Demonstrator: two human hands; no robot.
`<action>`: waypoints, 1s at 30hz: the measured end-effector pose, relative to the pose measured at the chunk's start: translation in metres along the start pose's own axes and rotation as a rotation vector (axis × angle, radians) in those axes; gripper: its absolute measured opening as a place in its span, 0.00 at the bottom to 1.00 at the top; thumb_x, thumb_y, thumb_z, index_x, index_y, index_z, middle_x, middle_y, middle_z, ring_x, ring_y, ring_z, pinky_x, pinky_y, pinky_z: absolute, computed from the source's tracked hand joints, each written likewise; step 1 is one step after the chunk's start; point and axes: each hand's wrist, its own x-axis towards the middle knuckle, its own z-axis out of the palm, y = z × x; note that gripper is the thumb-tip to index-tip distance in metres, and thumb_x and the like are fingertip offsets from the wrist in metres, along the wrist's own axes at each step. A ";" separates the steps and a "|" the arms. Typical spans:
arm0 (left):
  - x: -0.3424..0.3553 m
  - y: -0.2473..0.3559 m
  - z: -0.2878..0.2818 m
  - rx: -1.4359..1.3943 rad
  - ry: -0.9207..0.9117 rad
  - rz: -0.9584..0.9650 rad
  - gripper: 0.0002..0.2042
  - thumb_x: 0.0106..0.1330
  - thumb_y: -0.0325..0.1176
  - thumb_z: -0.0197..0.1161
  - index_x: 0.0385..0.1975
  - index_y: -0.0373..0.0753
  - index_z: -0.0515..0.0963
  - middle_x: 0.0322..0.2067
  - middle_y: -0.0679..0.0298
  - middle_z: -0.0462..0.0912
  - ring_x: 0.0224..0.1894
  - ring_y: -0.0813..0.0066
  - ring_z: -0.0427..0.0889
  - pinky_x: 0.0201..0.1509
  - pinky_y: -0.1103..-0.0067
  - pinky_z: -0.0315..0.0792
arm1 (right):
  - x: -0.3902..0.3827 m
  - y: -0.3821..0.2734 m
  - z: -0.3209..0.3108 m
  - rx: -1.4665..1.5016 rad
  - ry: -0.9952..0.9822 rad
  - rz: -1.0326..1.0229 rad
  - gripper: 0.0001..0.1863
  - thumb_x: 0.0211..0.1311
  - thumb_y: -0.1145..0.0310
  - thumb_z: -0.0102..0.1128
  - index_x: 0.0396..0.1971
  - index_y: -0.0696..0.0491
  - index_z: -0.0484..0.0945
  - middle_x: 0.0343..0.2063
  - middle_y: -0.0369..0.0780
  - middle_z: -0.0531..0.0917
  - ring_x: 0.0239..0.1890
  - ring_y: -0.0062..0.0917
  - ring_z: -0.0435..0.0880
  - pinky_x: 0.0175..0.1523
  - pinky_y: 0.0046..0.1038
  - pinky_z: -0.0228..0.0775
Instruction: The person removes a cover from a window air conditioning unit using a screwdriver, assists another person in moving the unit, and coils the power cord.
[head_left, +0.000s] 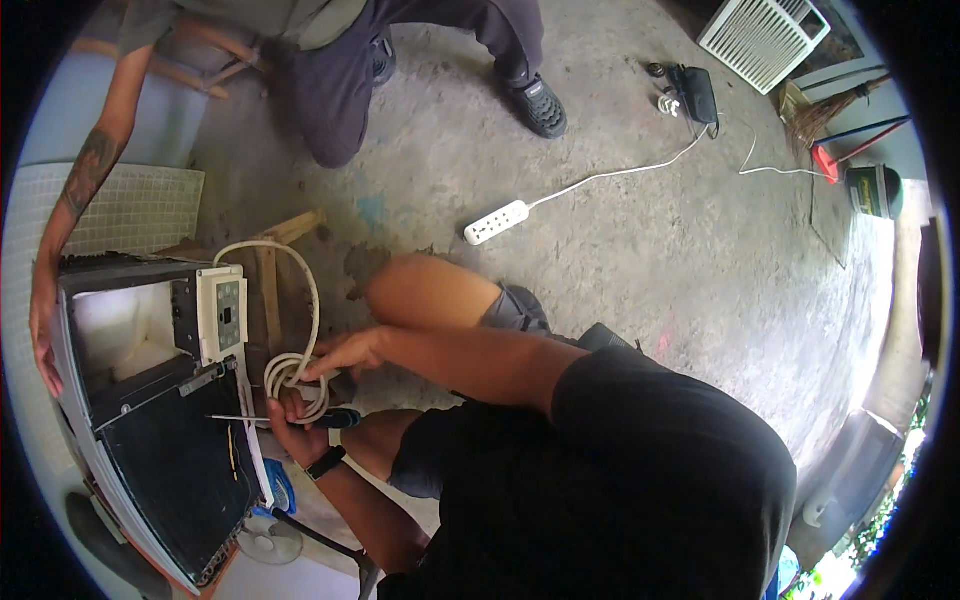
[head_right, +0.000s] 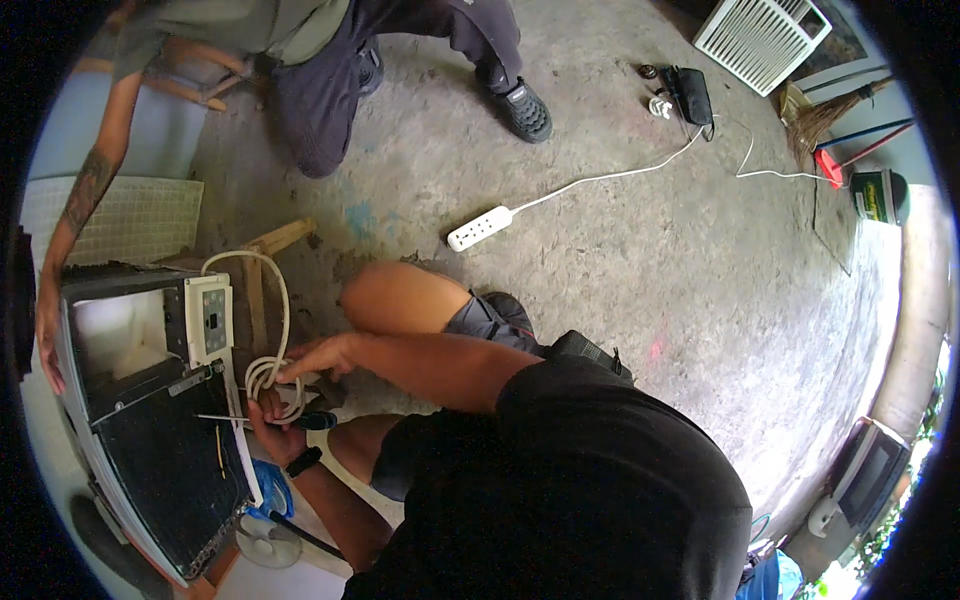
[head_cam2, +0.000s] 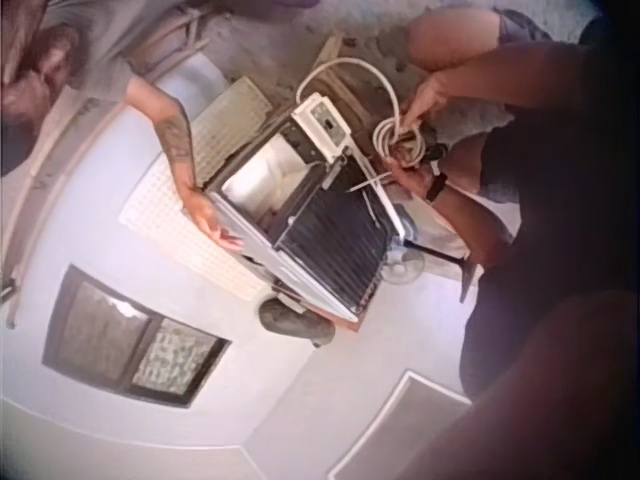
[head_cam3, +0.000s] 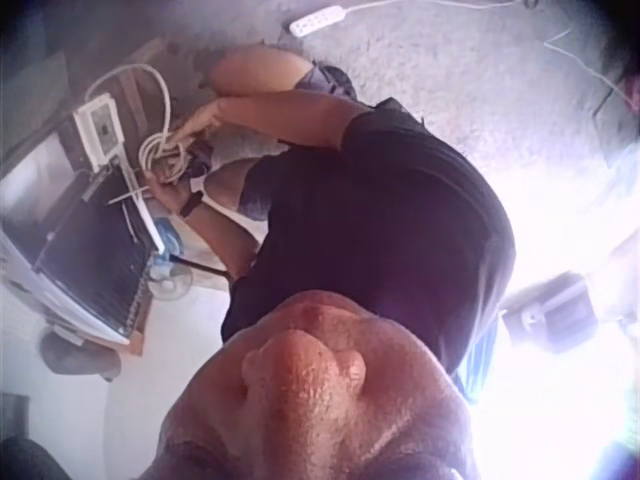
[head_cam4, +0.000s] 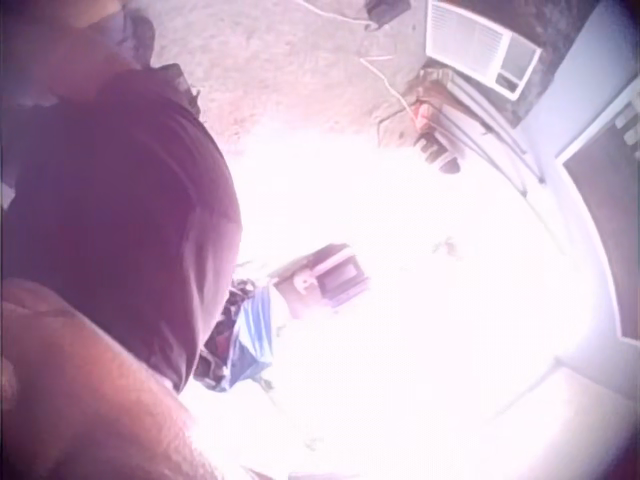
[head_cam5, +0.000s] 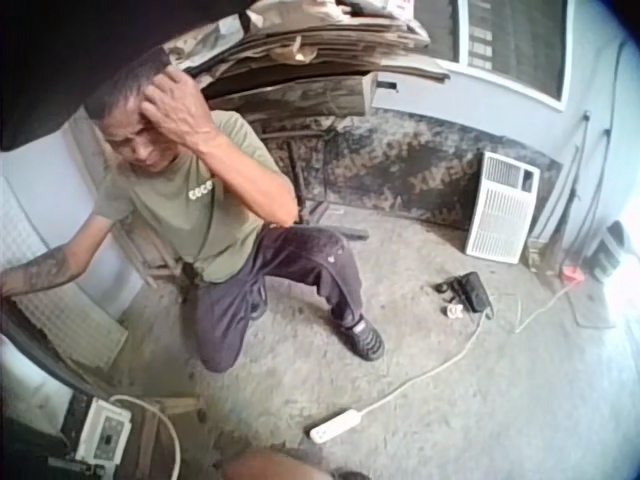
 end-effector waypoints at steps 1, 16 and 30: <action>-0.001 -0.002 -0.003 -0.002 0.002 0.002 0.13 0.71 0.44 0.59 0.35 0.40 0.73 0.18 0.76 0.59 0.18 0.89 0.59 0.17 0.87 0.54 | 0.001 0.002 -0.001 -0.027 0.003 -0.009 0.42 0.56 0.52 0.71 0.69 0.46 0.62 0.65 0.43 0.70 0.70 0.35 0.60 0.69 0.48 0.56; 0.026 -0.058 0.005 0.222 0.360 -0.074 0.18 0.73 0.53 0.52 0.42 0.43 0.77 0.29 0.70 0.80 0.28 0.82 0.77 0.25 0.81 0.66 | 0.024 0.019 -0.039 -0.316 0.306 -0.250 0.30 0.59 0.55 0.68 0.58 0.53 0.71 0.44 0.39 0.80 0.41 0.23 0.81 0.36 0.26 0.78; 0.024 -0.075 0.000 -0.004 0.273 -0.251 0.20 0.73 0.54 0.52 0.38 0.41 0.78 0.23 0.67 0.80 0.22 0.78 0.78 0.21 0.83 0.64 | -0.014 0.005 -0.064 -0.480 0.180 0.001 0.31 0.62 0.57 0.68 0.61 0.51 0.67 0.50 0.40 0.77 0.46 0.25 0.78 0.42 0.30 0.77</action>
